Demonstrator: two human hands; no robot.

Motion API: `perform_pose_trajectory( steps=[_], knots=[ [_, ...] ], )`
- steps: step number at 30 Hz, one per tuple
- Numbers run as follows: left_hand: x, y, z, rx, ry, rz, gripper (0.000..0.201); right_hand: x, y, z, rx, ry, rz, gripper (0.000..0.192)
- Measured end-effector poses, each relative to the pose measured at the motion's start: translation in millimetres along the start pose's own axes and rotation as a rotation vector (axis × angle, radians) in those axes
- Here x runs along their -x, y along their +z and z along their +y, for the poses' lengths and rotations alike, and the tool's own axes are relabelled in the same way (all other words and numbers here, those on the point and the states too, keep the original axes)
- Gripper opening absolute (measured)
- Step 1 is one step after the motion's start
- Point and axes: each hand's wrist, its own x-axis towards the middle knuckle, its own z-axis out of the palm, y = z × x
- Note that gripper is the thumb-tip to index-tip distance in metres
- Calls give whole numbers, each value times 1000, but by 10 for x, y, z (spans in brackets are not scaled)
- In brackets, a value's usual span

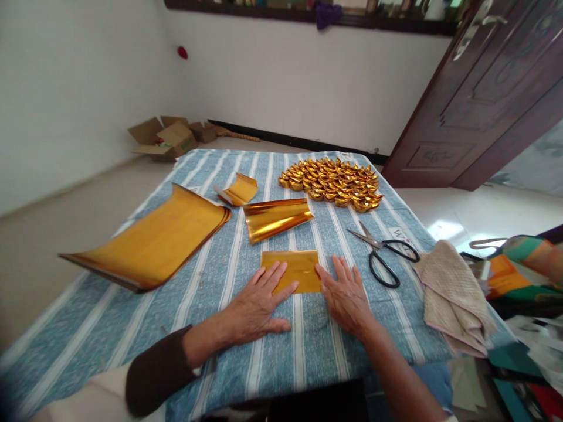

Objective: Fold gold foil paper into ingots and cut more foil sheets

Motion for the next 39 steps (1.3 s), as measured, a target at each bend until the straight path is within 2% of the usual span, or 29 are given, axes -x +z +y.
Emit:
perform_pose_trajectory(
  steps=[3,5,8,9,11,15,19,24,28,34,36,39],
  knots=[
    [-8,-36,16,7,-11,-16,80,30,-29,69,-23,4,38,43],
    [-9,-52,27,8,-20,-34,80,36,-106,42,-92,16,189,40],
    [-3,-47,33,0,-18,-41,81,-3,-260,-155,-312,20,490,29],
    [1,-38,33,-7,-16,-32,82,-31,-295,-252,-394,-10,504,25],
    [9,-16,33,-26,-20,-13,86,-105,-307,-453,-499,-52,473,22],
    [18,12,37,-53,-42,-16,95,-216,-132,-717,-475,32,365,20],
    [8,10,42,-65,-37,-34,95,-175,35,-799,-343,101,300,18],
    [-10,15,37,-46,-48,-60,97,-125,59,-865,-282,176,260,23],
    [-9,8,37,-37,-53,-68,98,-124,51,-832,-341,197,260,24],
    [6,4,35,-2,-48,-44,97,-56,50,-587,-422,262,282,24],
    [-6,15,27,37,-61,-19,90,-41,47,-507,-432,288,280,23],
    [-48,39,20,108,-127,56,66,-32,48,-443,-438,295,264,23]
  ],
)
